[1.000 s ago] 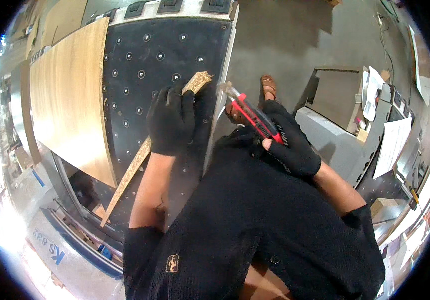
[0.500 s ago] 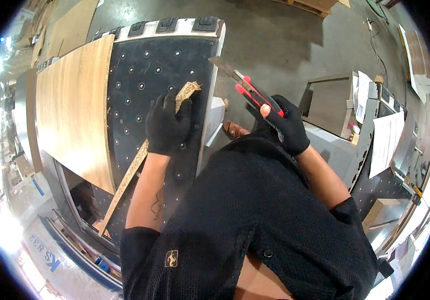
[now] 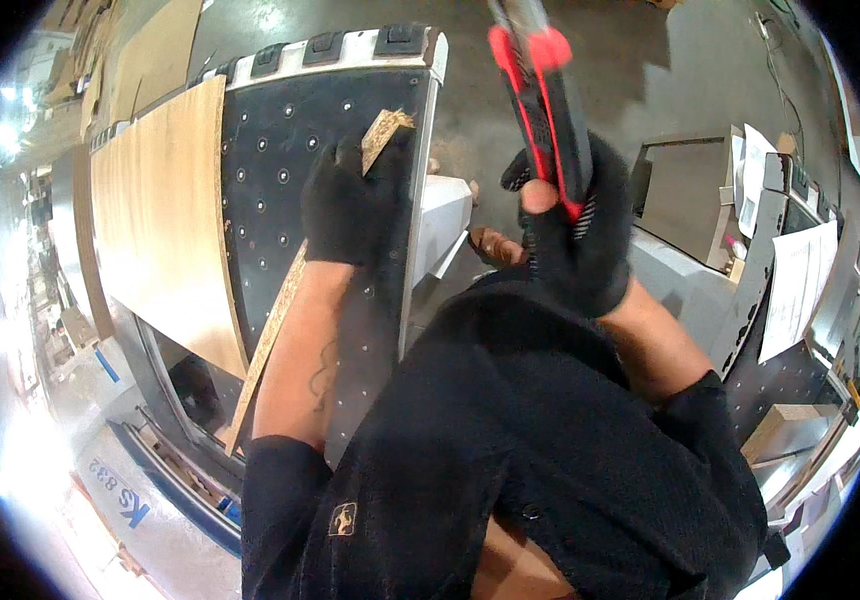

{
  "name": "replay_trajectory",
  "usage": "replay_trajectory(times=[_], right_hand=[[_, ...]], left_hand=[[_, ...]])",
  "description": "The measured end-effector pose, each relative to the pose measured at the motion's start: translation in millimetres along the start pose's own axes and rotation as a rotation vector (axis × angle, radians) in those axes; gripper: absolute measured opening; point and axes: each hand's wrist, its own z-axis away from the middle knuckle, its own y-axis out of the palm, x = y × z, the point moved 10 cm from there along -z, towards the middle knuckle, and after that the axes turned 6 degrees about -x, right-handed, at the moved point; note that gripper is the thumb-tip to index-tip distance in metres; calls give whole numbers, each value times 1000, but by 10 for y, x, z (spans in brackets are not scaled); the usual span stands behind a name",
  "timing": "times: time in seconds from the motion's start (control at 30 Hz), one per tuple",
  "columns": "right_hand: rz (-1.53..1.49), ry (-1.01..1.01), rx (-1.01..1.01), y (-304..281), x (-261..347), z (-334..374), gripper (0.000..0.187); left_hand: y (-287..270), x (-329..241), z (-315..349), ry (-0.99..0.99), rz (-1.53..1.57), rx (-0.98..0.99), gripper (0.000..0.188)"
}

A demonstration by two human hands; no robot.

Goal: The person uses a utility knife to cut a thin strip of wood on a work table, then breaks off the cut piece by hand and continues trimming the edge of a wooden block with the knife.

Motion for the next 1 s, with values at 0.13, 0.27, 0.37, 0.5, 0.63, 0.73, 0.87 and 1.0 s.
replay_trajectory(times=[0.13,0.27,0.37,0.5,0.63,0.73,0.87,1.0], right_hand=[[229,-53,149,457,-459,239,36],[267,183,328,322,-307,21,34],[110,-88,15,-92,66,-101,36],[462,302,655,742,-950,469,36],[320,59,179,157,-75,-77,27],[172,-237,-81,-146,227,-138,26],[435,299,595,642,-901,496,25],[189,-132,20,-32,271,-297,22]], left_hand=[[81,70,19,6,-24,-25,38],[53,73,-7,-31,-53,8,37],[56,74,23,-61,-51,32,38],[32,39,0,18,-33,-42,38],[59,127,156,-35,-26,-24,39],[23,69,13,-41,-26,-25,39],[37,69,48,-15,-18,-30,37],[34,59,-37,-24,-31,-8,35]])
